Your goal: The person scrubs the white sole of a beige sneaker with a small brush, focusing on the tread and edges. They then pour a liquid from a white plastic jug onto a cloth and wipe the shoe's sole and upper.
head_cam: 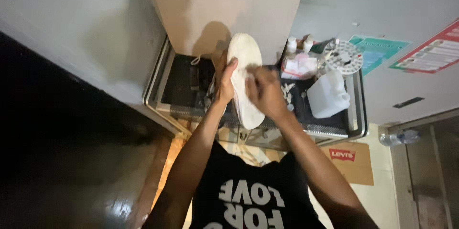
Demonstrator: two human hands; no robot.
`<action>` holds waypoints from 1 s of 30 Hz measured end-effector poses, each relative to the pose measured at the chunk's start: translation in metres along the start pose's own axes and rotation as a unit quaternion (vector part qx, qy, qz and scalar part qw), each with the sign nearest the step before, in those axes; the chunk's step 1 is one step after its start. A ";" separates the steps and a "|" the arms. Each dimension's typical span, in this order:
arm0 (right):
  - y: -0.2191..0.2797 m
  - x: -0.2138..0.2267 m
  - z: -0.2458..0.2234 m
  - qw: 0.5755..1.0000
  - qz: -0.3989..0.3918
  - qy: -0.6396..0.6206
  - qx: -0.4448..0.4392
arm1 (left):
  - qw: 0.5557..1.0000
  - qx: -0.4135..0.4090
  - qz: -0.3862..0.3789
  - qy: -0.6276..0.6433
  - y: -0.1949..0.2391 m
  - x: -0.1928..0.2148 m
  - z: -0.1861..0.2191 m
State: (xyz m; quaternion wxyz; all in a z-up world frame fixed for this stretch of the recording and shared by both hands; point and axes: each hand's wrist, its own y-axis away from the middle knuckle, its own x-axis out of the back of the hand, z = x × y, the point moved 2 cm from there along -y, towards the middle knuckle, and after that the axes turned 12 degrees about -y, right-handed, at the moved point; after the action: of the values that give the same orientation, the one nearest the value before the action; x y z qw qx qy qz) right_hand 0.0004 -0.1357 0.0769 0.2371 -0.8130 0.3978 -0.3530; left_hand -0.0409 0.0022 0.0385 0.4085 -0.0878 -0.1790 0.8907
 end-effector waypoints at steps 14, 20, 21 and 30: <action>-0.012 -0.001 -0.021 0.996 -0.001 0.022 0.087 | 0.998 -0.016 -0.003 0.064 0.014 0.011 -0.003; -0.005 -0.006 -0.035 0.996 0.004 0.018 0.091 | 0.997 -0.057 -0.033 0.034 -0.005 0.019 -0.004; -0.005 -0.008 -0.041 0.995 -0.011 0.023 0.099 | 0.998 -0.050 -0.023 0.044 -0.004 0.021 -0.007; 0.004 -0.019 -0.034 0.996 0.019 0.040 0.074 | 0.996 -0.088 -0.018 0.014 -0.014 0.025 -0.010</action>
State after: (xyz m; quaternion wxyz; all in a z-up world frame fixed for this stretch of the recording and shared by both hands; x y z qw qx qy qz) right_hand -0.0353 -0.1258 0.0884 0.2870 -0.7710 0.3948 -0.4091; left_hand -0.0443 0.0323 0.0345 0.4176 -0.1323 -0.2522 0.8628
